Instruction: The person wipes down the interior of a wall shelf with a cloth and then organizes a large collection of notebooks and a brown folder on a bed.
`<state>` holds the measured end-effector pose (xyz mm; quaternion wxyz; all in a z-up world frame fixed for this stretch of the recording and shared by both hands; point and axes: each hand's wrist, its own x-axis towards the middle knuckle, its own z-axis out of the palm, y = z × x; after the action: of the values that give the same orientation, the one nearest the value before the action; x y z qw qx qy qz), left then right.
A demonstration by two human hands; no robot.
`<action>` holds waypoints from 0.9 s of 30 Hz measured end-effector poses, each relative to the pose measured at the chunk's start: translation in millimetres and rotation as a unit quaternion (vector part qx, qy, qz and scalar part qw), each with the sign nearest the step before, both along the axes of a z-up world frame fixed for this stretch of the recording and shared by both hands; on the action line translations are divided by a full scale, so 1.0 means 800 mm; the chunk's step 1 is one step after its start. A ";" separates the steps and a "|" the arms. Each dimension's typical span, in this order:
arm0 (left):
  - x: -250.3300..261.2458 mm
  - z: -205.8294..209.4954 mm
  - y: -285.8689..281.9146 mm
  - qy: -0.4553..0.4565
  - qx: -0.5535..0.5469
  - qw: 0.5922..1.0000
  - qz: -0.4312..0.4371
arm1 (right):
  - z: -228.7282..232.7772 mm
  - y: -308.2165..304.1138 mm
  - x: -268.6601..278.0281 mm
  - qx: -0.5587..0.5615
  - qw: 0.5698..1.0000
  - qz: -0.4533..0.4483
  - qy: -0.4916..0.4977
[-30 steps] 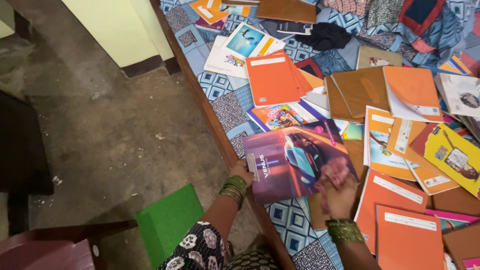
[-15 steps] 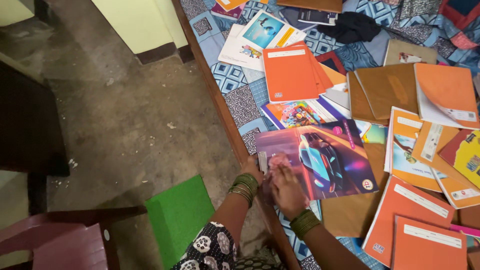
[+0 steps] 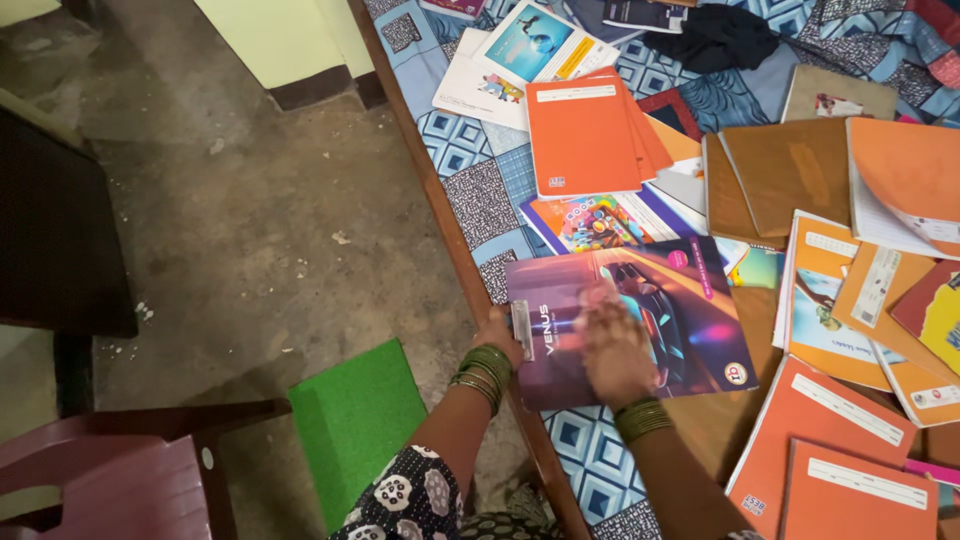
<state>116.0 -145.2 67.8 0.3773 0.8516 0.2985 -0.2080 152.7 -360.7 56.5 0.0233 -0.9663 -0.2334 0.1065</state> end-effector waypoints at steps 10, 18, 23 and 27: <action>-0.001 -0.011 -0.001 0.005 -0.011 1.000 0.012 | -0.016 -0.144 0.049 0.010 0.986 -0.079 -0.150; -0.002 -0.020 0.001 -0.033 -0.016 0.999 0.008 | -0.010 -0.124 0.099 0.085 0.974 -0.166 -0.130; -0.003 -0.014 -0.001 -0.016 0.003 1.000 0.003 | -0.019 0.032 0.072 0.214 0.949 0.079 -0.216; -0.001 -0.024 0.000 -0.032 -0.007 0.999 0.009 | -0.026 0.128 0.029 0.212 0.967 0.094 -0.106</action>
<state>115.3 -145.0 48.3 0.3945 0.8523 0.2929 -0.1793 176.2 -258.6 35.5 0.1930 -0.9185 -0.3420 -0.0468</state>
